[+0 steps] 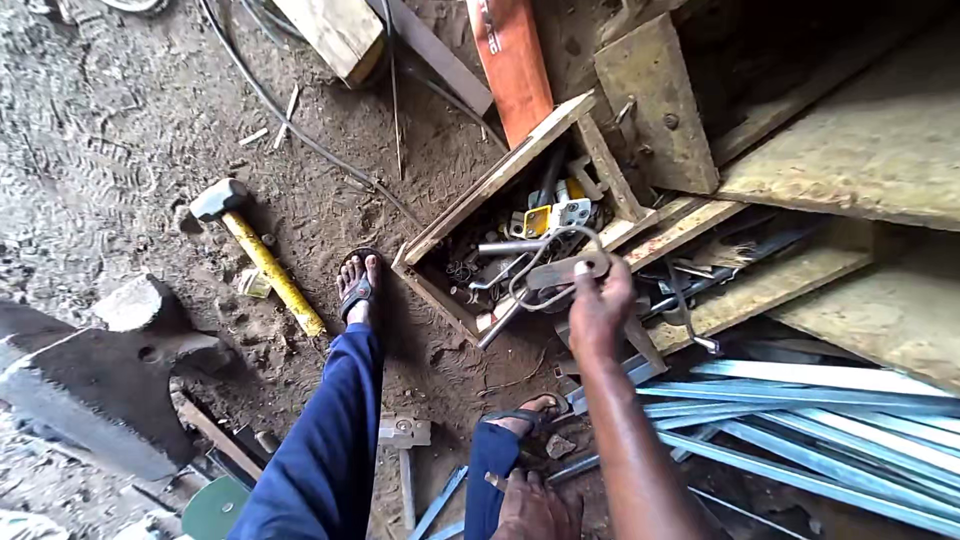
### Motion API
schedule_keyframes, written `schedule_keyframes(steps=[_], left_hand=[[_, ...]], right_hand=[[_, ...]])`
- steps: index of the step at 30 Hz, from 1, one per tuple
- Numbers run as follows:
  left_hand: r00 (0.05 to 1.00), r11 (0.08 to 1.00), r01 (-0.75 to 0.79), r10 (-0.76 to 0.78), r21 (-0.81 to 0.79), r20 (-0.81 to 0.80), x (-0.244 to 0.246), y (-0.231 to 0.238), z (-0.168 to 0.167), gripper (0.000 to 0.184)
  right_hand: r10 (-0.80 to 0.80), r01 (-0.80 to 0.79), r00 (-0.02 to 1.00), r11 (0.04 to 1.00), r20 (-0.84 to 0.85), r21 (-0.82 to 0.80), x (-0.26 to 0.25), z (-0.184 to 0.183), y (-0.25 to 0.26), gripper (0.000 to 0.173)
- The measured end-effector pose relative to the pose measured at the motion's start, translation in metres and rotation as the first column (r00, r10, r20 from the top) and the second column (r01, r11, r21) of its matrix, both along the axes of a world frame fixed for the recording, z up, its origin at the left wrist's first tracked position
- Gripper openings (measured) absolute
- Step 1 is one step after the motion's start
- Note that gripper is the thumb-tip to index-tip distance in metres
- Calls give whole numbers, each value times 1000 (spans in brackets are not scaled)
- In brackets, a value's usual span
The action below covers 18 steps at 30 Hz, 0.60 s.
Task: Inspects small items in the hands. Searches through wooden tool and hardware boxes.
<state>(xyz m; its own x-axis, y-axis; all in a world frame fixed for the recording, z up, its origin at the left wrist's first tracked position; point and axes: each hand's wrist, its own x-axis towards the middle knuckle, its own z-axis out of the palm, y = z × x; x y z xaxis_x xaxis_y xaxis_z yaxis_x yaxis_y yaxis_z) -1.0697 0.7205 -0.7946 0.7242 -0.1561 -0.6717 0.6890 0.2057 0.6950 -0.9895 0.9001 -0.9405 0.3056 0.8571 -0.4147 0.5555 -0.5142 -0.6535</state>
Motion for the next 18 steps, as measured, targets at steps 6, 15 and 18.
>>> schedule_keyframes(steps=[6, 15, 18], left_hand=[[1000, 1000, -7, 7, -8, -13, 3, 1, 0, 49], [1000, 1000, 5, -5, 15, -18, 8, -11, -2, 48], [999, 999, 45, -45, -27, -3, 2, 6, 5, 47]], right_hand=[[-70, 81, 985, 995, -156, 62, 14, 3, 48, 31], [200, -189, 883, 980, 424, -68, -26, -8, 58, 52], [373, -379, 860, 924, 349, -52, -59, -3, 39, 34]])
